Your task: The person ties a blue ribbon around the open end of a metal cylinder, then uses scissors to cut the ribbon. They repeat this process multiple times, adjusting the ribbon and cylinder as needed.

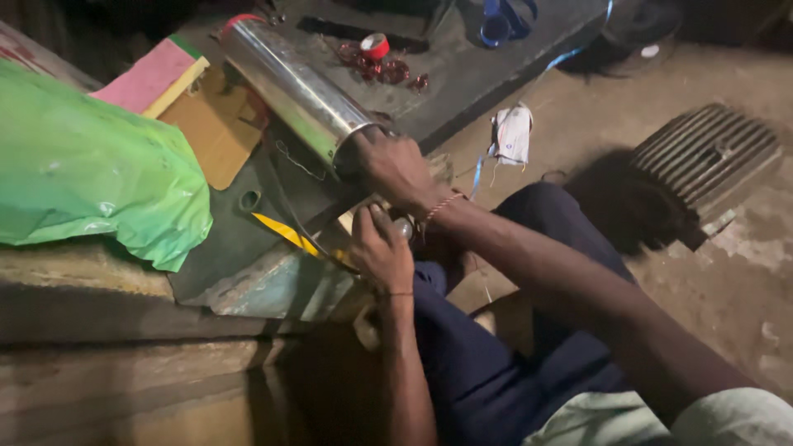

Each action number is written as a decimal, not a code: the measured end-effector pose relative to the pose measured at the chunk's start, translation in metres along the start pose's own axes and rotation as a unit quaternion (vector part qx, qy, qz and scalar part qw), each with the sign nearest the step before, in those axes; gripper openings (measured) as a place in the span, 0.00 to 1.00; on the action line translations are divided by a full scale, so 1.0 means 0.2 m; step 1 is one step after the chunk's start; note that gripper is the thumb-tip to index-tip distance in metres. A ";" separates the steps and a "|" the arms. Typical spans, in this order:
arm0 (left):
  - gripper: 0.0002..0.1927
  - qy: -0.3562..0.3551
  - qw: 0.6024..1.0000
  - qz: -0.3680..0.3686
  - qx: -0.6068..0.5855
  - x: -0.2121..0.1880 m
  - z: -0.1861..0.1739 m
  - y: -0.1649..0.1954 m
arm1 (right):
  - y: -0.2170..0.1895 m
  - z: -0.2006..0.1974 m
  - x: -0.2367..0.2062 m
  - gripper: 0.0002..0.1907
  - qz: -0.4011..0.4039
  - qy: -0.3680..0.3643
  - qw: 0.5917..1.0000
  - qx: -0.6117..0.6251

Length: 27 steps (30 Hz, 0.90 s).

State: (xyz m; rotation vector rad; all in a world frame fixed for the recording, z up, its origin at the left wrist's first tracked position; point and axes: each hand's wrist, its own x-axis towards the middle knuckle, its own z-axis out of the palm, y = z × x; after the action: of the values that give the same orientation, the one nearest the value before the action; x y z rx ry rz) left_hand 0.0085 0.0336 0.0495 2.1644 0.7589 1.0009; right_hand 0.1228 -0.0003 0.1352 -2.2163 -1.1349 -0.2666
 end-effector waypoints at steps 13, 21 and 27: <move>0.17 0.118 0.821 0.007 -0.559 0.02 -0.16 0.00 | 0.14 -0.03 -0.17 0.15 -0.076 0.014 0.943 0.325; 0.26 0.112 0.994 0.012 0.004 0.16 0.00 -0.05 | 0.09 -0.03 -0.15 0.16 -0.037 0.076 0.939 0.332; 0.34 0.033 0.985 -0.082 0.150 0.16 0.01 -0.02 | 0.08 0.00 -0.17 0.14 -0.008 0.094 0.948 0.305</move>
State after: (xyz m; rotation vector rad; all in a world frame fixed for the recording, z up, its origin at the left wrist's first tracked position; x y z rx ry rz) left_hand 0.0272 0.0580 0.0601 2.2809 1.1650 0.9244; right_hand 0.1146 -0.0289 0.1131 -1.5987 -0.9663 -0.1071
